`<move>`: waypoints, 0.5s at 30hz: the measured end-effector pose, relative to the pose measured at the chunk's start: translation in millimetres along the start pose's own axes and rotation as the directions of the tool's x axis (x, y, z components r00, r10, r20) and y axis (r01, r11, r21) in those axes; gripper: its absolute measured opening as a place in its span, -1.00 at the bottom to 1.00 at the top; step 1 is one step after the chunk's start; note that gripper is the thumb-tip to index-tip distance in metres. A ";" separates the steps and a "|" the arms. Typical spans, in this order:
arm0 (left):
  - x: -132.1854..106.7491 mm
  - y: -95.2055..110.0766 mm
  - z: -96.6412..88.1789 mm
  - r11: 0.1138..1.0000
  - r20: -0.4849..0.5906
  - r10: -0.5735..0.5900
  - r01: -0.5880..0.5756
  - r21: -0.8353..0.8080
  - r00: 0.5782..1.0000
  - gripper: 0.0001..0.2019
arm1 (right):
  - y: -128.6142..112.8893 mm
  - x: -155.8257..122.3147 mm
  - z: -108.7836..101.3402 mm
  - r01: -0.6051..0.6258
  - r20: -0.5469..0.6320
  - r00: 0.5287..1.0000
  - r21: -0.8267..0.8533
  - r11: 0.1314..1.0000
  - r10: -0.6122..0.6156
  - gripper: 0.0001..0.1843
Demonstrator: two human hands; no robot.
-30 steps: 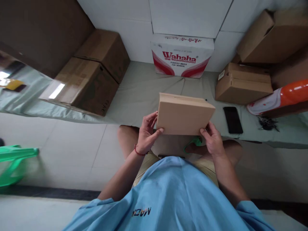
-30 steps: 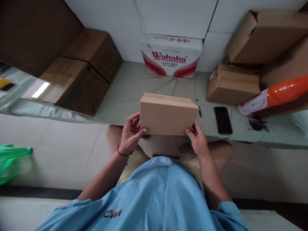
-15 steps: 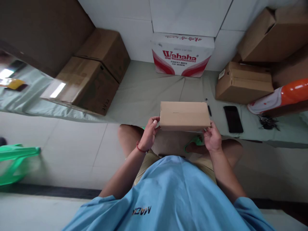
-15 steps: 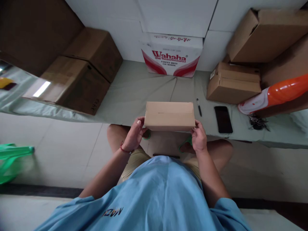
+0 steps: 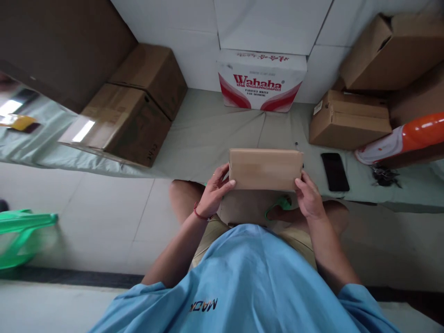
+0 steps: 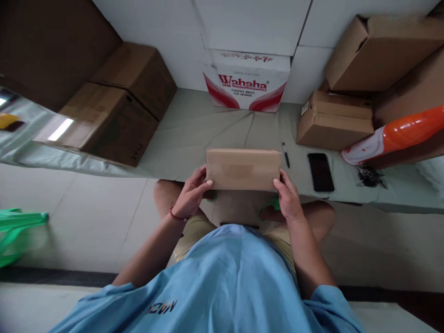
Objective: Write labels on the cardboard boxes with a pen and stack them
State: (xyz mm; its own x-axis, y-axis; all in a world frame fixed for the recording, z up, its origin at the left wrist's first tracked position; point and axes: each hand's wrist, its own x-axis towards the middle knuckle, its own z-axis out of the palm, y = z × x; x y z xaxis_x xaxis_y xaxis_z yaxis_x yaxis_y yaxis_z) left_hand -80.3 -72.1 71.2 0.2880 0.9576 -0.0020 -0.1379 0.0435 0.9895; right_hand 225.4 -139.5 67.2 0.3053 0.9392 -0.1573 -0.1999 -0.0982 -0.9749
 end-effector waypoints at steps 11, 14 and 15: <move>2.4 -8.1 -5.8 0.978 -0.216 -0.192 0.169 -0.121 0.957 -0.67 | 22.3 -4.7 1.8 -0.029 0.070 0.997 -0.056 0.998 0.033 -0.39; 4.0 -5.4 -1.6 0.983 -0.247 -0.168 0.181 0.032 0.954 -0.55 | 21.0 -8.9 4.3 -0.038 0.099 0.994 -0.030 0.999 0.041 -0.40; 4.5 -4.1 -0.7 0.980 -0.252 -0.147 0.175 0.092 0.956 -0.52 | 20.4 -9.0 5.0 -0.032 0.112 0.993 -0.027 0.999 0.035 -0.40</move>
State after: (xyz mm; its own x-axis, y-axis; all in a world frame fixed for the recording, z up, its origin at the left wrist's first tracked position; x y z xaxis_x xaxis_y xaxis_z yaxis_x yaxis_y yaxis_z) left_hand -79.1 -67.8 67.0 0.0565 0.9814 -0.1835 0.0026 0.1837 0.9830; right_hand 213.9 -148.3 49.5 0.1916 0.9662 -0.1725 -0.1843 -0.1372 -0.9732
